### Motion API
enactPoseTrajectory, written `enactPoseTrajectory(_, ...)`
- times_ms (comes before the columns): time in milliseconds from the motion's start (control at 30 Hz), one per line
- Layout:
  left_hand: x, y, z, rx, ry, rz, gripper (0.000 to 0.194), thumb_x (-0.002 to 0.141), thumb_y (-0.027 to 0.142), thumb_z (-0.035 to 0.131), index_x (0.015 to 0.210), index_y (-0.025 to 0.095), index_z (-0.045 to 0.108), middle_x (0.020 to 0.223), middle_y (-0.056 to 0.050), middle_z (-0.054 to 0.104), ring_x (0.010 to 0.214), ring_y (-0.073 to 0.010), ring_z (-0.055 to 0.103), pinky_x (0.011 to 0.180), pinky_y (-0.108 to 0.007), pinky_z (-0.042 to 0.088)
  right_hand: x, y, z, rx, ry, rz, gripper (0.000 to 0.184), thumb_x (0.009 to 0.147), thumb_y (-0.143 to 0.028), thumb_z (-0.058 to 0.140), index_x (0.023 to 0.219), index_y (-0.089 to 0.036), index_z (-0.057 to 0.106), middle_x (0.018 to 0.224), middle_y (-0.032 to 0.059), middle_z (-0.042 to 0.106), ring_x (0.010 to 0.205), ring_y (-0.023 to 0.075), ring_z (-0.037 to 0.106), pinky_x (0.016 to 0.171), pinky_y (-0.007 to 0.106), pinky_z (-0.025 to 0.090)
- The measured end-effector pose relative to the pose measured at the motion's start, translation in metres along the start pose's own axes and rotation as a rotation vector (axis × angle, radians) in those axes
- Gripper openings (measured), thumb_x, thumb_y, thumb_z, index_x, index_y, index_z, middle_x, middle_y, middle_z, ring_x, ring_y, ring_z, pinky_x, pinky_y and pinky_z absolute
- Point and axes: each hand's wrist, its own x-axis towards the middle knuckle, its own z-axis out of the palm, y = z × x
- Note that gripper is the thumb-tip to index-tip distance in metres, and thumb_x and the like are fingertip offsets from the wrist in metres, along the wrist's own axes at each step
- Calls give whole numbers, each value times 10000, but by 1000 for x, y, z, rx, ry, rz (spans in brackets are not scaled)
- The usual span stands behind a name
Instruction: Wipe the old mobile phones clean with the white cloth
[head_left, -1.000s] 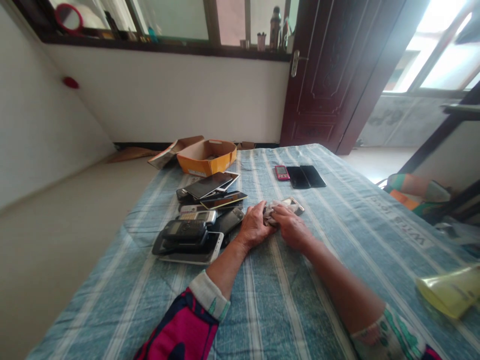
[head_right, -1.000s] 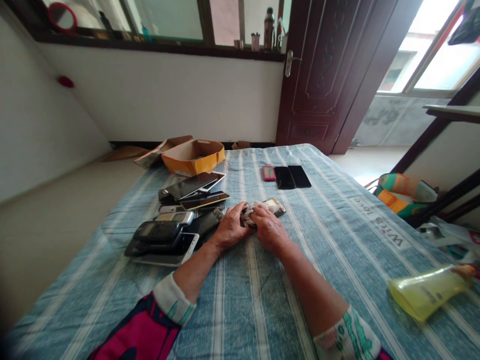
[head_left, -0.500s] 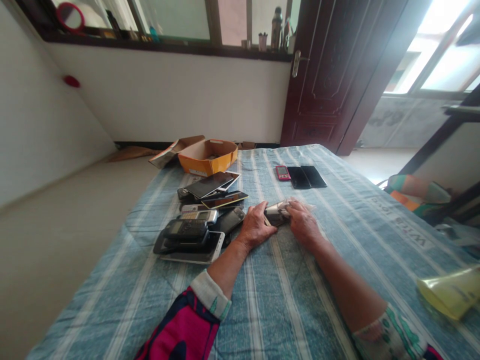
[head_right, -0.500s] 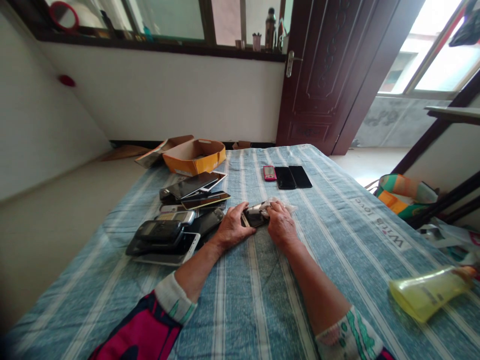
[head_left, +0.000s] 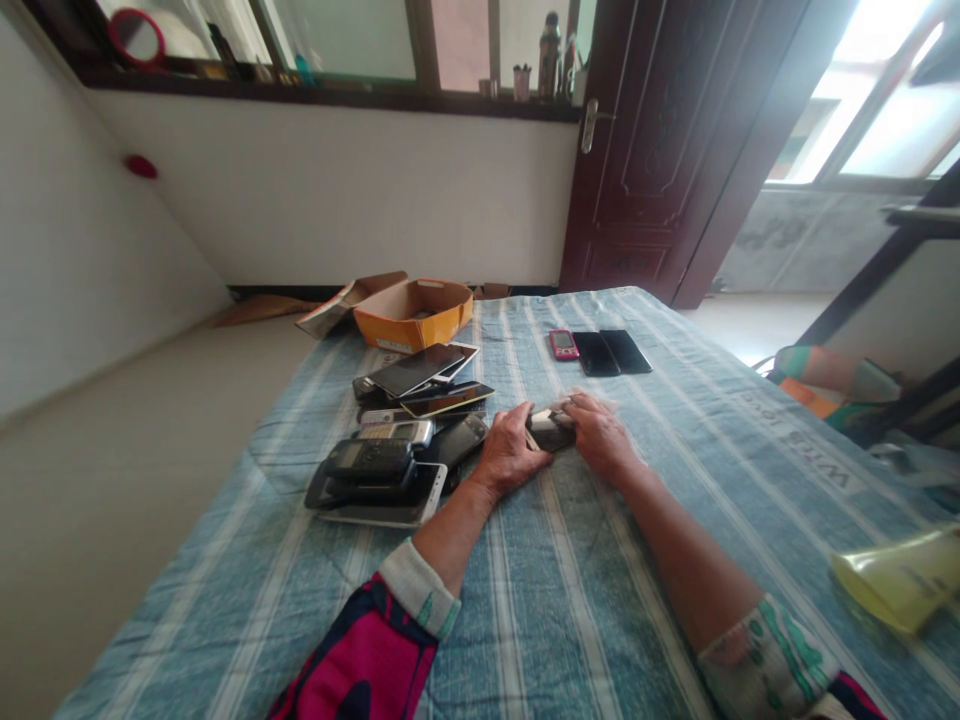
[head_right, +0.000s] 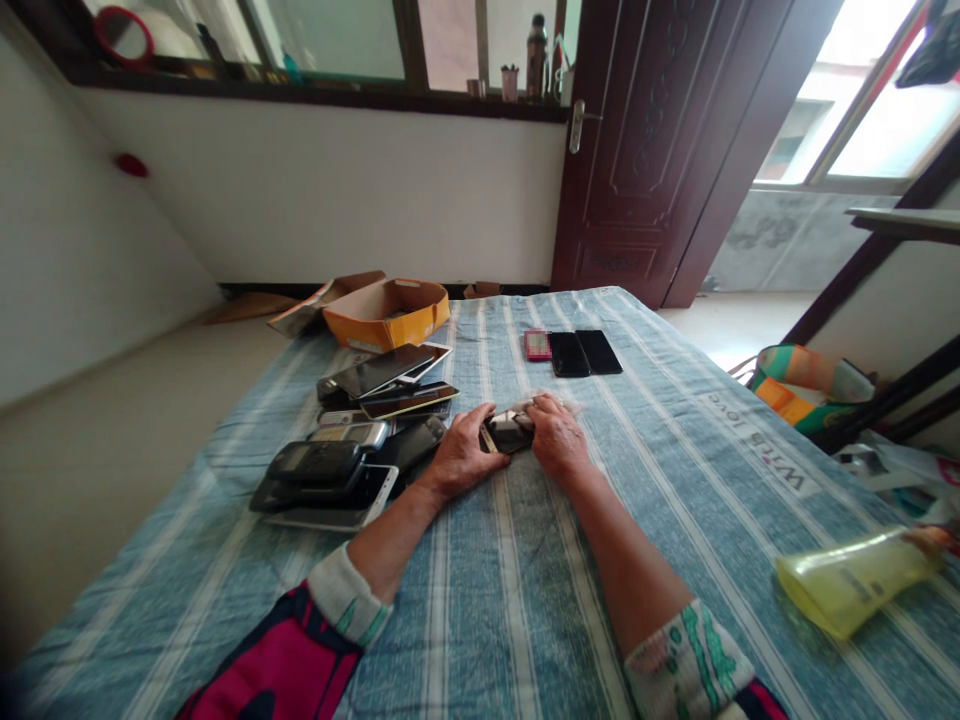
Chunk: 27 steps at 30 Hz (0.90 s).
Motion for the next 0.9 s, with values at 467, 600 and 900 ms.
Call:
enactPoseTrajectory(467,-1,3,3,16,53,60,582,593,234,701,1146,178,530,1065,-64,633,984,-261,553,899,-368,452,-8,-33,1,53,-72,-193,379,827,-46,388,1048,-198,657,1256,82,589,1243,199,461,1070,350,364)
enactPoseTrajectory(600,-2,7,2,40,72,96,643,614,225,690,1221,153,491,1145,-99,611,1048,-279,525,941,-394,429,-6,-16,3,3,37,-55,369,852,-70,378,1075,-175,653,1286,105,568,1298,223,411,1084,396,344)
enactPoseTrajectory(900,-2,6,2,24,33,75,633,609,223,680,1212,165,496,1086,-80,622,1015,-273,540,906,-389,446,-8,-35,2,104,-54,-231,401,812,-42,399,1071,-206,659,1211,77,609,1247,197,461,1085,362,346)
